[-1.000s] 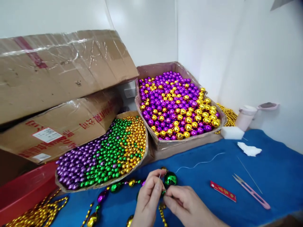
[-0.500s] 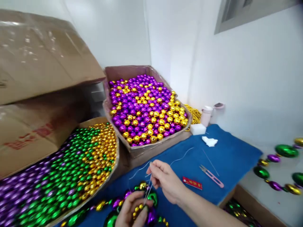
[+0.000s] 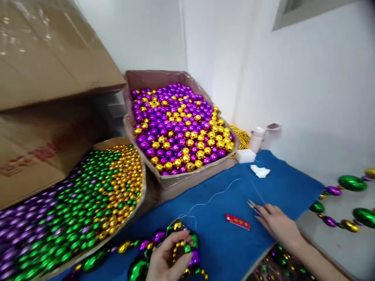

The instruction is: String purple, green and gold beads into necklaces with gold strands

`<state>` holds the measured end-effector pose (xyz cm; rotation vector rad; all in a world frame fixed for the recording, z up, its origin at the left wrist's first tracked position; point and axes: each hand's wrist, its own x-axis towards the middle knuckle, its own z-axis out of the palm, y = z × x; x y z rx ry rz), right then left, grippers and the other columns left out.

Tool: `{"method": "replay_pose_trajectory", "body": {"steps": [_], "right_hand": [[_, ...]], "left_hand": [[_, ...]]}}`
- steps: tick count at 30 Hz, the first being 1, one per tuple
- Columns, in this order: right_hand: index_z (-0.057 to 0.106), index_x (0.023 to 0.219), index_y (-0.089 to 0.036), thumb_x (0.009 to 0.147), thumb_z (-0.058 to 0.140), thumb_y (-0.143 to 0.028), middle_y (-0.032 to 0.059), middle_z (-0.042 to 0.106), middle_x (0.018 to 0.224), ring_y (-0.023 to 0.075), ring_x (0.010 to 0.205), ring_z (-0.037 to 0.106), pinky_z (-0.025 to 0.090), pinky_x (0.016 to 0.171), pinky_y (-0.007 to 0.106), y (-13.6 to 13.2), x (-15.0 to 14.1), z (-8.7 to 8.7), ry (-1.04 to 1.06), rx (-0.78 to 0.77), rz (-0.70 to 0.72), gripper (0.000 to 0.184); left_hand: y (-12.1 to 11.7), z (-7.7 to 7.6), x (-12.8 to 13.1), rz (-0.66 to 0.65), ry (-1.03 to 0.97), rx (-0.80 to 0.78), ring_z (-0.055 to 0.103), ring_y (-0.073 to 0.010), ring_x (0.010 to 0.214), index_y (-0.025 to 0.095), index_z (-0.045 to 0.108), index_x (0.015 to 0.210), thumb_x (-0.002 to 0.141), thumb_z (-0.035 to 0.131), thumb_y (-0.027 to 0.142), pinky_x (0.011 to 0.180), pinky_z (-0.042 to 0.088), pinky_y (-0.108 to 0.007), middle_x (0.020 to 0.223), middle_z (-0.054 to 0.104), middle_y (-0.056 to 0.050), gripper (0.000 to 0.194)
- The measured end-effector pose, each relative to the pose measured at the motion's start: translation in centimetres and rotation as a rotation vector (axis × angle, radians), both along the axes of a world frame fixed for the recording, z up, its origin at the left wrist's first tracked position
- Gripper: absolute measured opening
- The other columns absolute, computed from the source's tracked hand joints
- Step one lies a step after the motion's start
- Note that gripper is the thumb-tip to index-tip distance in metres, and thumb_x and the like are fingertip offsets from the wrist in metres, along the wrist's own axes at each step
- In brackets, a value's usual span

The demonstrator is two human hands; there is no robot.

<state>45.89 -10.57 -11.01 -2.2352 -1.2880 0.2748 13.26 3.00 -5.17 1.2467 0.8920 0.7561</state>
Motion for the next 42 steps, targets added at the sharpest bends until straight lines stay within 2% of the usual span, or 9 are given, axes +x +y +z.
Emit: {"method": "replay_pose_trajectory", "body": {"steps": [3, 5, 9, 10, 12, 15, 24, 30, 42], "right_hand": [[0.067, 0.099, -0.023, 0.082, 0.042, -0.036, 0.0142, 0.059, 0.086, 0.0339, 0.087, 0.054, 0.043, 0.075, 0.049, -0.9, 1.8, -2.1, -0.064, -0.047, 0.013, 0.033], [0.064, 0.103, -0.021, 0.085, 0.036, -0.033, 0.0151, 0.06, 0.09, 0.033, 0.087, 0.056, 0.045, 0.073, 0.047, -0.6, 1.3, -2.1, -0.06, -0.053, 0.012, 0.036], [0.051, 0.119, -0.027, 0.096, 0.024, -0.039, 0.0035, 0.064, 0.08, 0.017, 0.065, 0.059, 0.047, 0.06, 0.027, 1.5, -3.3, 1.7, 0.147, -0.056, 0.171, 0.038], [0.048, 0.123, -0.027, 0.097, 0.023, -0.041, 0.0016, 0.064, 0.077, 0.0161, 0.062, 0.058, 0.045, 0.055, 0.026, 2.3, -5.0, 2.9, 0.382, -0.099, 0.273, 0.039], [0.05, 0.12, -0.028, 0.094, 0.036, -0.044, 0.0001, 0.064, 0.087, 0.0149, 0.07, 0.058, 0.045, 0.059, 0.024, 3.9, -8.4, 5.1, 0.663, -0.117, 0.448, 0.033], [0.061, 0.102, -0.024, 0.091, 0.049, -0.038, -0.0015, 0.064, 0.089, 0.0149, 0.08, 0.057, 0.043, 0.069, 0.024, 5.9, -12.3, 6.6, 0.774, -0.071, 0.651, 0.022], [0.065, 0.098, -0.019, 0.093, 0.044, -0.035, -0.0019, 0.064, 0.08, 0.0116, 0.072, 0.054, 0.039, 0.064, 0.021, 9.0, -14.4, 6.3, 0.718, -0.02, 0.771, 0.026], [0.065, 0.1, -0.022, 0.09, 0.051, -0.026, -0.0017, 0.064, 0.086, 0.0117, 0.078, 0.057, 0.04, 0.069, 0.021, 9.1, -14.6, 7.1, 0.604, 0.009, 0.818, 0.017], [0.066, 0.093, -0.023, 0.092, 0.049, -0.027, -0.0033, 0.06, 0.077, 0.0098, 0.072, 0.055, 0.037, 0.065, 0.02, 8.9, -14.6, 7.1, 0.45, 0.029, 0.825, 0.018]], "left_hand": [[-0.3, -0.5, -0.1, 0.011, -0.06, -0.037, 0.067, -0.0256, 0.085, 0.019, 0.069, 0.098, 0.058, 0.082, 0.032, 0.078, 0.052, -0.035, 0.091, 0.073, -0.009, 0.045], [-0.4, -0.6, -0.2, 0.024, -0.084, -0.049, 0.067, -0.025, 0.084, 0.019, 0.069, 0.099, 0.058, 0.083, 0.03, 0.077, 0.052, -0.035, 0.092, 0.073, -0.009, 0.045], [-0.5, -0.5, -0.4, 0.015, -0.144, -0.069, 0.066, -0.0228, 0.083, 0.021, 0.069, 0.103, 0.058, 0.083, 0.027, 0.075, 0.052, -0.032, 0.101, 0.072, -0.01, 0.047], [-0.4, -0.5, -0.4, 0.007, -0.168, -0.072, 0.066, -0.0219, 0.083, 0.022, 0.069, 0.104, 0.058, 0.083, 0.026, 0.074, 0.052, -0.031, 0.103, 0.071, -0.01, 0.048], [-0.3, -0.5, -0.6, -0.006, -0.226, -0.091, 0.065, -0.0205, 0.08, 0.024, 0.068, 0.107, 0.058, 0.083, 0.024, 0.069, 0.051, -0.028, 0.108, 0.069, -0.01, 0.051], [-0.1, -0.6, -0.8, -0.018, -0.302, -0.133, 0.064, -0.0196, 0.077, 0.027, 0.067, 0.11, 0.057, 0.083, 0.021, 0.06, 0.049, -0.025, 0.114, 0.066, -0.01, 0.055], [0.4, -0.3, -1.8, -0.068, -0.386, -0.286, 0.064, -0.0186, 0.075, 0.028, 0.068, 0.11, 0.056, 0.083, 0.019, 0.066, 0.05, -0.029, 0.118, 0.065, -0.008, 0.057], [0.4, -0.3, -1.7, -0.069, -0.439, -0.325, 0.063, -0.025, 0.096, 0.024, 0.068, 0.111, 0.057, 0.082, 0.016, 0.081, 0.049, -0.031, 0.118, 0.066, -0.009, 0.057], [0.5, -0.2, -1.8, -0.1, -0.36, -0.307, 0.064, -0.0197, 0.085, 0.024, 0.066, 0.113, 0.059, 0.081, 0.016, 0.079, 0.048, -0.03, 0.123, 0.063, -0.01, 0.057]]}}
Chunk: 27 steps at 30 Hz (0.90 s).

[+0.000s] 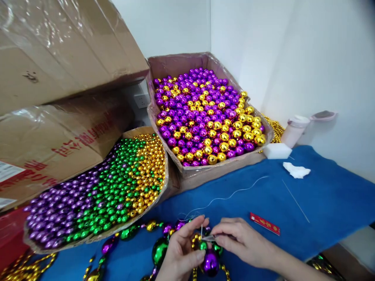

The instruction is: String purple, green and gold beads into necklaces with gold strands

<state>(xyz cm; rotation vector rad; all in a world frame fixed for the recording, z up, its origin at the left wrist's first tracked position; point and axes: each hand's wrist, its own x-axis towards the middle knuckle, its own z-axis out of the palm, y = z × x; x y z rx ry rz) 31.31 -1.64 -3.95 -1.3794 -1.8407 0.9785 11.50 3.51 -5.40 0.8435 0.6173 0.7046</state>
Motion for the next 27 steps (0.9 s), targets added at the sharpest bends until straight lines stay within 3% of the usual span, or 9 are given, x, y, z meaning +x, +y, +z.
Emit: {"method": "replay_pose_trajectory", "body": {"steps": [9, 16, 20, 23, 27], "right_hand": [[0.063, 0.102, -0.025, 0.094, 0.045, -0.033, -0.0004, 0.066, 0.09, 0.0139, 0.085, 0.059, 0.042, 0.075, 0.025, -2.4, 2.8, -1.5, 0.007, -0.033, -0.238, 0.021], [0.065, 0.101, -0.024, 0.094, 0.045, -0.031, -0.0001, 0.067, 0.091, 0.0138, 0.084, 0.061, 0.043, 0.074, 0.023, -2.5, 1.1, -0.5, 0.097, -0.104, -0.117, 0.023], [0.066, 0.101, -0.023, 0.093, 0.047, -0.029, -0.0014, 0.067, 0.088, 0.0123, 0.078, 0.059, 0.042, 0.068, 0.021, -1.4, -0.1, 0.1, 0.145, -0.104, -0.051, 0.021], [0.066, 0.096, -0.023, 0.092, 0.049, -0.029, -0.0024, 0.063, 0.08, 0.0111, 0.074, 0.057, 0.04, 0.066, 0.021, -1.2, -0.4, 0.4, 0.056, -0.021, -0.045, 0.019], [0.065, 0.099, -0.027, 0.095, 0.043, -0.032, -0.003, 0.062, 0.08, 0.0099, 0.075, 0.058, 0.041, 0.066, 0.019, -2.0, 0.6, -0.2, -0.04, 0.022, -0.094, 0.023]], "left_hand": [[0.0, 0.0, 0.1, -0.038, 0.031, 0.084, 0.062, -0.0194, 0.079, 0.028, 0.062, 0.119, 0.061, 0.08, 0.018, 0.063, 0.048, -0.027, 0.129, 0.057, -0.011, 0.061], [-0.1, 0.2, 0.2, -0.038, 0.037, 0.098, 0.062, -0.0181, 0.078, 0.029, 0.061, 0.12, 0.06, 0.081, 0.018, 0.062, 0.047, -0.026, 0.131, 0.056, -0.011, 0.064], [-0.2, 0.5, 0.3, -0.024, 0.045, 0.1, 0.063, -0.0225, 0.091, 0.027, 0.064, 0.117, 0.058, 0.082, 0.019, 0.078, 0.047, -0.03, 0.128, 0.059, -0.011, 0.062], [-0.2, 0.6, 0.4, -0.017, 0.05, 0.094, 0.059, -0.0262, 0.104, 0.026, 0.065, 0.116, 0.056, 0.083, 0.021, 0.086, 0.045, -0.031, 0.126, 0.061, -0.012, 0.063], [-0.1, 0.5, 0.3, -0.036, 0.063, 0.08, 0.062, -0.0217, 0.085, 0.028, 0.063, 0.118, 0.057, 0.083, 0.023, 0.072, 0.048, -0.03, 0.13, 0.057, -0.012, 0.065]]}}
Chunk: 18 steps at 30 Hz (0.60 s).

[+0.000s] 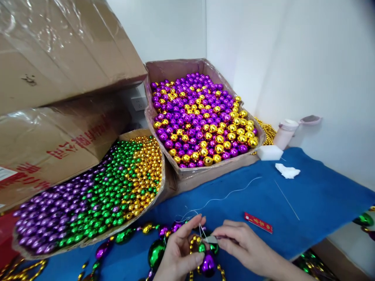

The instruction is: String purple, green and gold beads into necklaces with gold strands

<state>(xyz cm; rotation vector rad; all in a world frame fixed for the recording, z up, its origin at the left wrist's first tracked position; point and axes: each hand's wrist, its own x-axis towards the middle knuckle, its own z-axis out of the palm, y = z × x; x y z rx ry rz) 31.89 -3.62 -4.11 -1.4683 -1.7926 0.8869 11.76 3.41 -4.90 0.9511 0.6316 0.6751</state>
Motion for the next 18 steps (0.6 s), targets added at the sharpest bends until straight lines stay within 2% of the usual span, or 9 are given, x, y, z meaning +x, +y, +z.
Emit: {"method": "replay_pose_trajectory", "body": {"steps": [3, 5, 8, 13, 15, 18], "right_hand": [[0.059, 0.113, -0.028, 0.096, 0.04, -0.031, 0.0005, 0.065, 0.093, 0.0123, 0.085, 0.06, 0.047, 0.075, 0.021, -1.1, 1.4, -2.3, -0.25, 0.017, -0.108, 0.026], [0.06, 0.116, -0.023, 0.093, 0.045, -0.031, 0.0071, 0.065, 0.099, 0.0202, 0.091, 0.06, 0.049, 0.08, 0.032, -2.0, 2.5, -4.1, -0.475, 0.024, -0.162, 0.028], [0.061, 0.118, -0.022, 0.087, 0.056, -0.034, 0.0119, 0.064, 0.106, 0.0296, 0.097, 0.057, 0.047, 0.083, 0.045, -3.3, 4.4, -5.9, -0.618, 0.01, -0.218, 0.034], [0.057, 0.122, -0.016, 0.092, 0.044, -0.031, 0.0172, 0.063, 0.102, 0.032, 0.095, 0.056, 0.047, 0.078, 0.05, -4.2, 7.6, -6.3, -0.737, -0.044, -0.416, 0.036], [0.058, 0.12, -0.014, 0.089, 0.049, -0.028, 0.0172, 0.062, 0.099, 0.033, 0.092, 0.056, 0.048, 0.075, 0.049, -4.0, 8.1, -6.1, -0.73, -0.064, -0.418, 0.035], [0.058, 0.115, -0.017, 0.092, 0.043, -0.021, 0.011, 0.06, 0.098, 0.0228, 0.088, 0.059, 0.05, 0.075, 0.035, -3.3, 7.1, -4.8, -0.636, -0.054, -0.337, 0.028]], "left_hand": [[0.1, -0.1, -0.2, 0.004, 0.001, 0.006, 0.061, -0.0208, 0.078, 0.028, 0.061, 0.12, 0.057, 0.083, 0.025, 0.064, 0.048, -0.03, 0.134, 0.053, -0.013, 0.067], [0.3, -0.2, -0.3, 0.017, -0.001, 0.017, 0.061, -0.0217, 0.078, 0.029, 0.06, 0.121, 0.058, 0.082, 0.026, 0.064, 0.048, -0.031, 0.136, 0.05, -0.013, 0.067], [0.5, -0.1, -0.4, 0.023, 0.006, 0.031, 0.061, -0.0227, 0.078, 0.03, 0.059, 0.123, 0.059, 0.081, 0.028, 0.062, 0.048, -0.031, 0.139, 0.046, -0.013, 0.068], [0.7, 0.2, -0.2, -0.004, -0.001, 0.047, 0.06, -0.0224, 0.078, 0.029, 0.058, 0.124, 0.059, 0.081, 0.029, 0.06, 0.049, -0.03, 0.14, 0.046, -0.013, 0.069], [0.7, 0.2, -0.1, -0.012, -0.011, 0.048, 0.06, -0.0219, 0.078, 0.03, 0.058, 0.123, 0.06, 0.081, 0.027, 0.06, 0.048, -0.03, 0.14, 0.045, -0.012, 0.068], [0.5, 0.3, 0.1, -0.024, -0.035, 0.044, 0.061, -0.0213, 0.078, 0.031, 0.058, 0.123, 0.061, 0.08, 0.025, 0.059, 0.047, -0.028, 0.139, 0.045, -0.012, 0.067]]}}
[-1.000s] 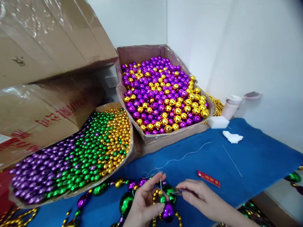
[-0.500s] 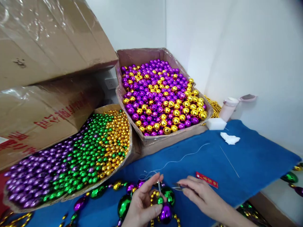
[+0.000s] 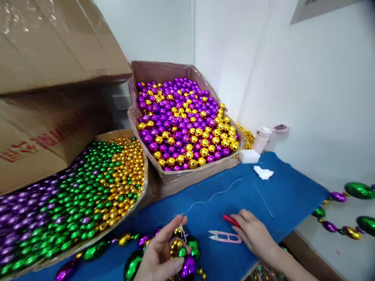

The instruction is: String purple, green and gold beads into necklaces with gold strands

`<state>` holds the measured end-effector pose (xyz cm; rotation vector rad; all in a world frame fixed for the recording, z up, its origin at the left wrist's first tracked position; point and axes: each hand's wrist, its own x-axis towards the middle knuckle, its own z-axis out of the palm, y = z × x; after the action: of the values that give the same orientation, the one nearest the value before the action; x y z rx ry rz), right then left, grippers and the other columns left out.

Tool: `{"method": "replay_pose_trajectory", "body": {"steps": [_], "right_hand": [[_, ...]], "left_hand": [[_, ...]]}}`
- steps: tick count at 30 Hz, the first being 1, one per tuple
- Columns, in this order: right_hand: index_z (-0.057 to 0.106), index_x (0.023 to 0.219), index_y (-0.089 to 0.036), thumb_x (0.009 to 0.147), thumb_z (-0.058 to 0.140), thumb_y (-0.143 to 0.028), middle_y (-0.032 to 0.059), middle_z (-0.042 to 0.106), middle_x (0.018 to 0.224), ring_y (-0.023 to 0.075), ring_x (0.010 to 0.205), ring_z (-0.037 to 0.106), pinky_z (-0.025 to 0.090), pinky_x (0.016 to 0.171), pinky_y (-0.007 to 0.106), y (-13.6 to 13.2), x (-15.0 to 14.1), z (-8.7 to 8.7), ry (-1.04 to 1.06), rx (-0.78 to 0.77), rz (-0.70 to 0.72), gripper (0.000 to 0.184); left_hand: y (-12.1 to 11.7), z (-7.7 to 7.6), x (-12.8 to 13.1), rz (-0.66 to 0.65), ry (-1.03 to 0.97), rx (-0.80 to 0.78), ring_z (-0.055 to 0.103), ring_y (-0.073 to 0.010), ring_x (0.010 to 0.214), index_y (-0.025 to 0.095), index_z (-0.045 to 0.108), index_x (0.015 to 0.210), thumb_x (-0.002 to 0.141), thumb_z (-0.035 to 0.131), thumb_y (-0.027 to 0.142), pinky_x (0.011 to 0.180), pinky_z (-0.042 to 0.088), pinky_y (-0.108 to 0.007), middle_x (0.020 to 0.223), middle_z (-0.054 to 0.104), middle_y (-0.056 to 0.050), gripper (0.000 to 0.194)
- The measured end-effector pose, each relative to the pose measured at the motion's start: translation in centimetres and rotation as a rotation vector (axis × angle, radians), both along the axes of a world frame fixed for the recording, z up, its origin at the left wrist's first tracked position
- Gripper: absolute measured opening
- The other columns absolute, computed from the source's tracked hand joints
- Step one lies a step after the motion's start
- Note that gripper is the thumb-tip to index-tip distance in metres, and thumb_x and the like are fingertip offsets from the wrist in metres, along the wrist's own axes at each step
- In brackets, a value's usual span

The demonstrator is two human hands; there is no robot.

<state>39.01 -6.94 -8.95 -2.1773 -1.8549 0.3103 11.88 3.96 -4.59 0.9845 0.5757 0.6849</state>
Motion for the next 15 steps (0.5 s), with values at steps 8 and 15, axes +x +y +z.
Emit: {"method": "replay_pose_trajectory", "body": {"steps": [8, 15], "right_hand": [[0.051, 0.104, -0.028, 0.092, 0.045, -0.035, -0.0013, 0.061, 0.1, 0.0159, 0.092, 0.056, 0.041, 0.079, 0.028, 2.5, -6.5, 7.6, 0.465, -0.048, 0.348, 0.015], [0.052, 0.081, -0.024, 0.079, 0.049, -0.064, -0.0002, 0.063, 0.081, 0.0215, 0.077, 0.055, 0.03, 0.062, 0.03, 4.5, -8.1, 7.9, 0.088, 0.027, 0.279, 0.039]], "left_hand": [[-0.5, 0.7, 0.1, -0.039, -0.009, -0.016, 0.062, -0.0191, 0.08, 0.031, 0.059, 0.123, 0.059, 0.081, 0.017, 0.058, 0.045, -0.023, 0.138, 0.049, -0.011, 0.068], [-0.5, 0.0, -0.6, -0.092, 0.003, 0.029, 0.059, -0.0247, 0.1, 0.03, 0.055, 0.127, 0.064, 0.079, 0.016, 0.081, 0.046, -0.031, 0.137, 0.051, -0.009, 0.069]]}}
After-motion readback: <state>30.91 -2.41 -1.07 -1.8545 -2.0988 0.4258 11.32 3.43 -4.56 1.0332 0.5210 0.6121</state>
